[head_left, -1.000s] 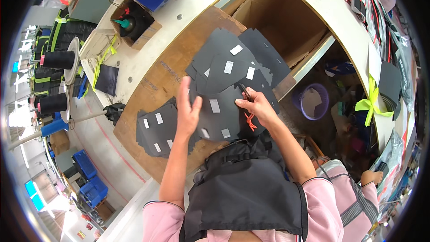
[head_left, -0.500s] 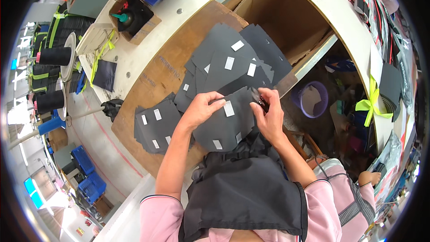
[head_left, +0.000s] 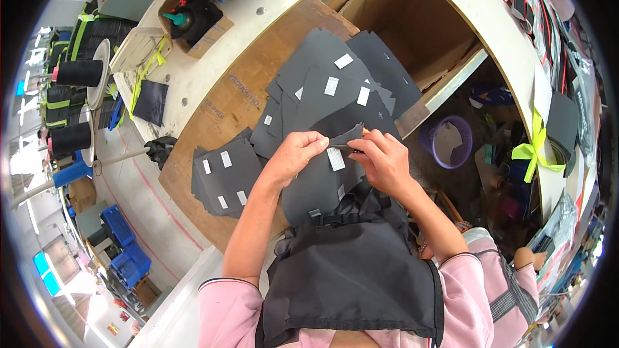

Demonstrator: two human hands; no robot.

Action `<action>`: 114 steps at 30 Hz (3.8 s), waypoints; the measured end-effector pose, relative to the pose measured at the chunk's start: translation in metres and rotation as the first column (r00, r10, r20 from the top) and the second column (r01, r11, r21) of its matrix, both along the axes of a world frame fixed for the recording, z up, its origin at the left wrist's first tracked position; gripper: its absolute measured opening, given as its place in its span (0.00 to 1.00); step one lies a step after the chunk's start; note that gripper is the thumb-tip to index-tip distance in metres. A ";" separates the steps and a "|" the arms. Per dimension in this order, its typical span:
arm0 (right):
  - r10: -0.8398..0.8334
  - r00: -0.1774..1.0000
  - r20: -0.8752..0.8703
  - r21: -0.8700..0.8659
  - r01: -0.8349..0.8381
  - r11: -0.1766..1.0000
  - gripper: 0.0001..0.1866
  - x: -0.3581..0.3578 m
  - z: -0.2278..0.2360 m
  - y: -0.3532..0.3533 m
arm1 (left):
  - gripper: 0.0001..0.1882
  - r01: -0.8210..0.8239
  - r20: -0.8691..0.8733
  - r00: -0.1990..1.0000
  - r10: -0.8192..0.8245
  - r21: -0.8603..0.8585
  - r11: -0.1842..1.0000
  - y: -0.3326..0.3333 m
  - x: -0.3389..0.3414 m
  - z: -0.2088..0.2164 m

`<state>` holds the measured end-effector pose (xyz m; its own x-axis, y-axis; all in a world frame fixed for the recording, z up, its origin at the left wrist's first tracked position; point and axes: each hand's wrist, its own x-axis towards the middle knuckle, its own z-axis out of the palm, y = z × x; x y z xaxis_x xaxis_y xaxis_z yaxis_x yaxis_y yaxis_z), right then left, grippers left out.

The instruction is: Clean fabric pieces by removing excess threads or markers.

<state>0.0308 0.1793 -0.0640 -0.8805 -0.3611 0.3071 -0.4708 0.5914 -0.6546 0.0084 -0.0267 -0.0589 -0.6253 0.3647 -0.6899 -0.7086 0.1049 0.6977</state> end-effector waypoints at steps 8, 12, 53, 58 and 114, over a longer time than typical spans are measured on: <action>-0.225 0.892 0.392 -0.409 0.389 0.826 0.08 0.005 -0.007 -0.004 | 0.10 -0.204 -0.184 0.959 0.215 0.078 0.976 -0.017 -0.008 0.002; 0.227 0.239 0.944 -0.329 0.699 0.635 0.16 0.032 -0.019 0.002 | 0.10 -0.440 -0.128 0.863 0.488 0.283 0.852 -0.038 -0.015 0.000; -0.159 0.955 0.251 -0.143 0.199 0.969 0.17 0.018 0.022 -0.019 | 0.16 -0.444 0.108 0.895 0.432 0.149 0.883 0.001 0.020 0.023; -0.160 0.982 0.099 -0.094 0.170 0.981 0.16 0.012 0.024 -0.019 | 0.15 -0.409 0.093 0.912 0.399 0.143 0.901 -0.001 0.023 0.026; 0.312 0.348 0.884 -0.466 0.695 0.547 0.11 0.006 -0.020 -0.034 | 0.11 -0.132 -0.478 0.877 -0.053 -0.346 0.929 -0.026 0.023 -0.004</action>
